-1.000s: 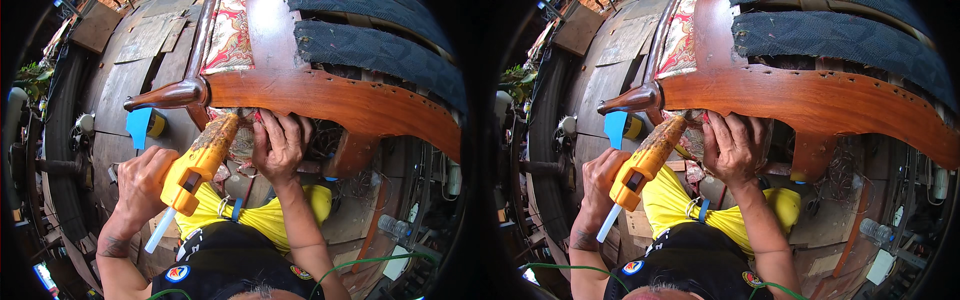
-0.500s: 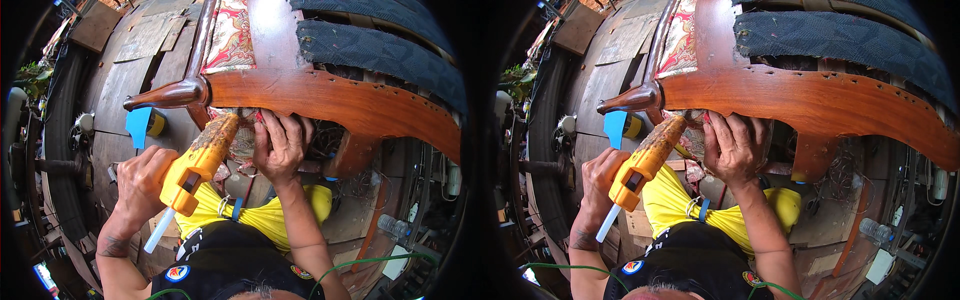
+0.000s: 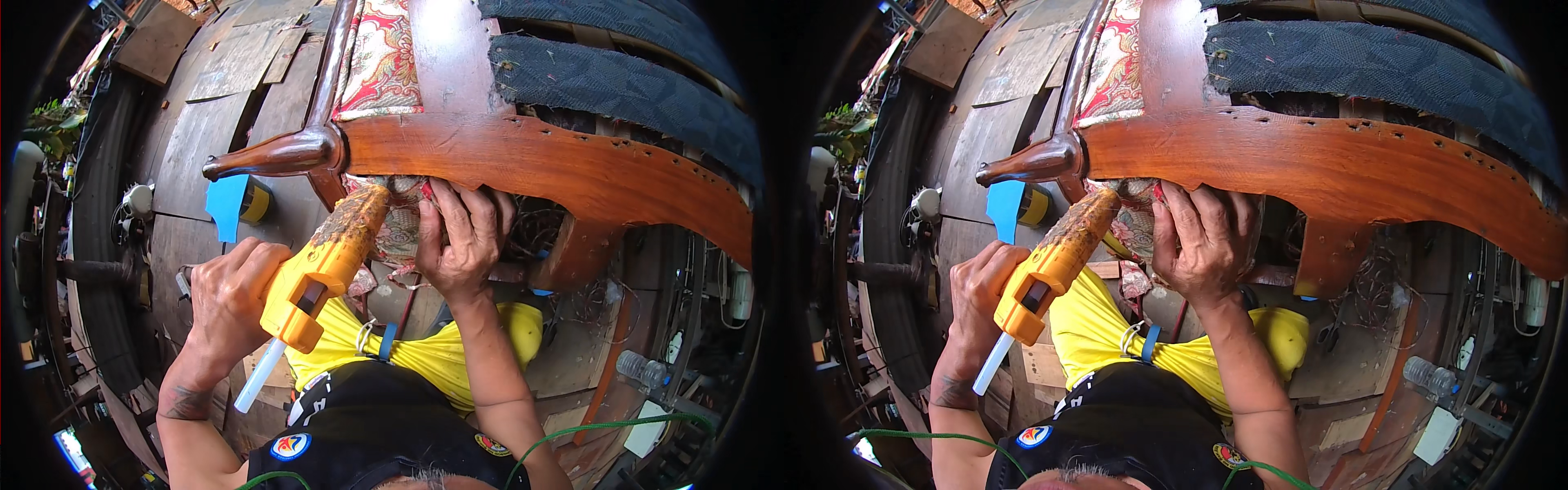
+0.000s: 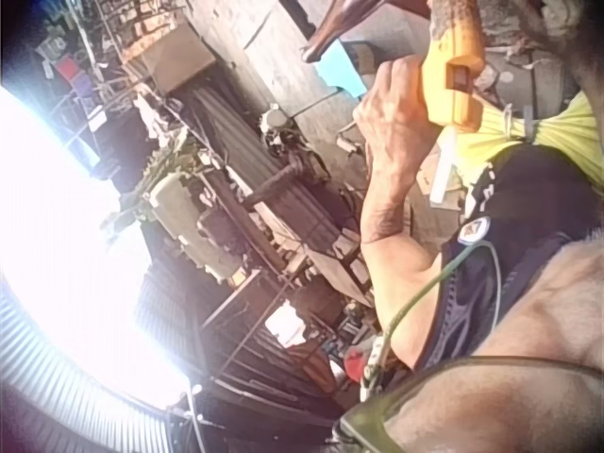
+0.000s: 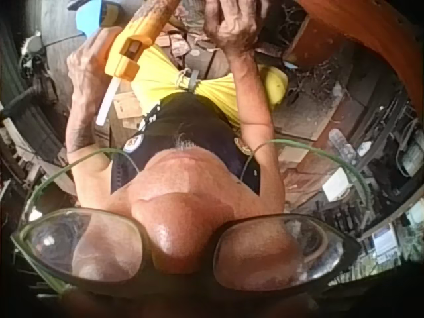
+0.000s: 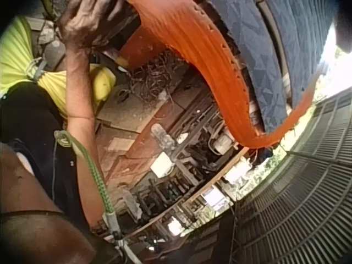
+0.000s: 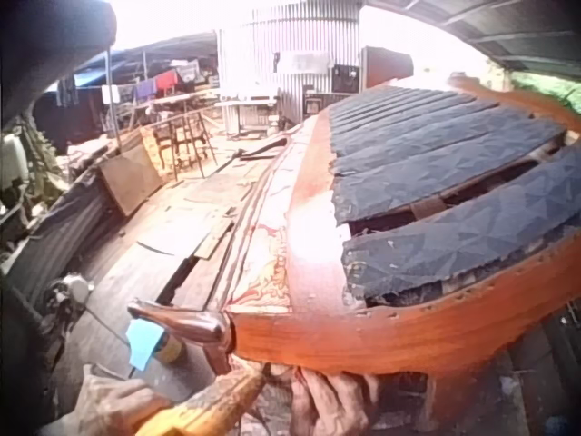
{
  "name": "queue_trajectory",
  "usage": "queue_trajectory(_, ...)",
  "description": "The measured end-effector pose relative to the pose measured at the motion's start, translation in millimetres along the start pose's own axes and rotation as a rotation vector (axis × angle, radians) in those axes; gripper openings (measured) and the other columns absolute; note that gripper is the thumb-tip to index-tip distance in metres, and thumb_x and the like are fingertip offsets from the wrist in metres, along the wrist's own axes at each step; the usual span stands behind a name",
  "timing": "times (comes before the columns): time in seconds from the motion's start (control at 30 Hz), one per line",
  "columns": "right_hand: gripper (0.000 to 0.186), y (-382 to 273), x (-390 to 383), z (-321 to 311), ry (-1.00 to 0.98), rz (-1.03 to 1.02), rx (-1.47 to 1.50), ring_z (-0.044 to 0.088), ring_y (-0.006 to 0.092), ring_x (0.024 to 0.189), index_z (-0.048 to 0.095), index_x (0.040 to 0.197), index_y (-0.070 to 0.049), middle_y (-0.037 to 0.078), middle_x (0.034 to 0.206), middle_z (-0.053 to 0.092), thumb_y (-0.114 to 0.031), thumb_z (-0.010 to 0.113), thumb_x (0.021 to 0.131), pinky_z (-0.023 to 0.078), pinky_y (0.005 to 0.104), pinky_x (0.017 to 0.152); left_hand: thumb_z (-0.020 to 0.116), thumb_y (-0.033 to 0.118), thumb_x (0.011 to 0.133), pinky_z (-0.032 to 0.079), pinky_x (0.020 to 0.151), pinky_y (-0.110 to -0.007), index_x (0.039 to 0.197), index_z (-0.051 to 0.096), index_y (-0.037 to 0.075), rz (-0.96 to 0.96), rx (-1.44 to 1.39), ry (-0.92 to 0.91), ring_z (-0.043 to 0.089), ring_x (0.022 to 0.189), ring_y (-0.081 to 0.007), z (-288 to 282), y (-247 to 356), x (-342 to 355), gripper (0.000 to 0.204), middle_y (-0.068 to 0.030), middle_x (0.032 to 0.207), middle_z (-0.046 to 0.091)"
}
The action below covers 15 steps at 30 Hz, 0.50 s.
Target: Applying adhesive and securing fabric trim to a wooden chair frame using a hot glue gun.
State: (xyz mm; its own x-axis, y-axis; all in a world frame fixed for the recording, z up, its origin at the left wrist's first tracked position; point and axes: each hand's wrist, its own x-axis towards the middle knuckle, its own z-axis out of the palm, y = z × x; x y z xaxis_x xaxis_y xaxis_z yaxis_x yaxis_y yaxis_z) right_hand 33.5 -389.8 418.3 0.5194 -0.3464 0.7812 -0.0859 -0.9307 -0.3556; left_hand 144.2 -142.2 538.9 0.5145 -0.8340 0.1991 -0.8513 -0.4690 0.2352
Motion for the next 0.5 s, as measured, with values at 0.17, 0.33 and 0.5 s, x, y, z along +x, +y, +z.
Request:
queue_trajectory(0.17, 0.029, 0.0, 0.9, 0.3, -0.002, -0.002, 0.005, 0.06, 0.0339, 0.12, 0.081, 0.122, -0.008, 0.007, 0.126, 0.069, -0.012, 0.079, 0.093, 0.046, 0.0473, 0.108, 0.089, 0.024, 0.079, 0.055, 0.06, -0.038, 0.1, 0.071, 0.008, 0.001, -0.005, 0.006, 0.072, 0.07, -0.028, 0.0, -0.5, -0.7, 0.031, -0.0074, 0.087, 0.071)
queue_trajectory(0.33, 0.029, 0.6, 1.1, -0.2, -0.002, -0.004, 0.003, 0.06, 0.0337, 0.12, 0.081, 0.122, -0.008, 0.007, 0.126, 0.069, -0.012, 0.079, 0.093, 0.046, 0.0474, 0.108, 0.089, 0.024, 0.079, 0.055, 0.06, -0.038, 0.1, 0.071, 0.008, 0.005, -0.001, 0.01, 0.072, 0.069, -0.0282, 0.1, -1.0, -1.5, 0.031, -0.0075, 0.087, 0.071)
queue_trajectory(0.5, 0.027, 2.2, -0.5, 2.8, 0.023, 0.0, -0.049, 0.06, 0.0314, 0.119, 0.084, 0.118, -0.015, 0.002, 0.122, 0.07, -0.022, 0.082, 0.092, 0.049, 0.0471, 0.106, 0.088, 0.023, 0.079, 0.055, 0.06, -0.039, 0.1, 0.071, 0.007, -0.001, -0.004, 0.003, 0.072, 0.07, -0.0288, -0.7, -0.4, -2.2, 0.031, -0.008, 0.087, 0.071)
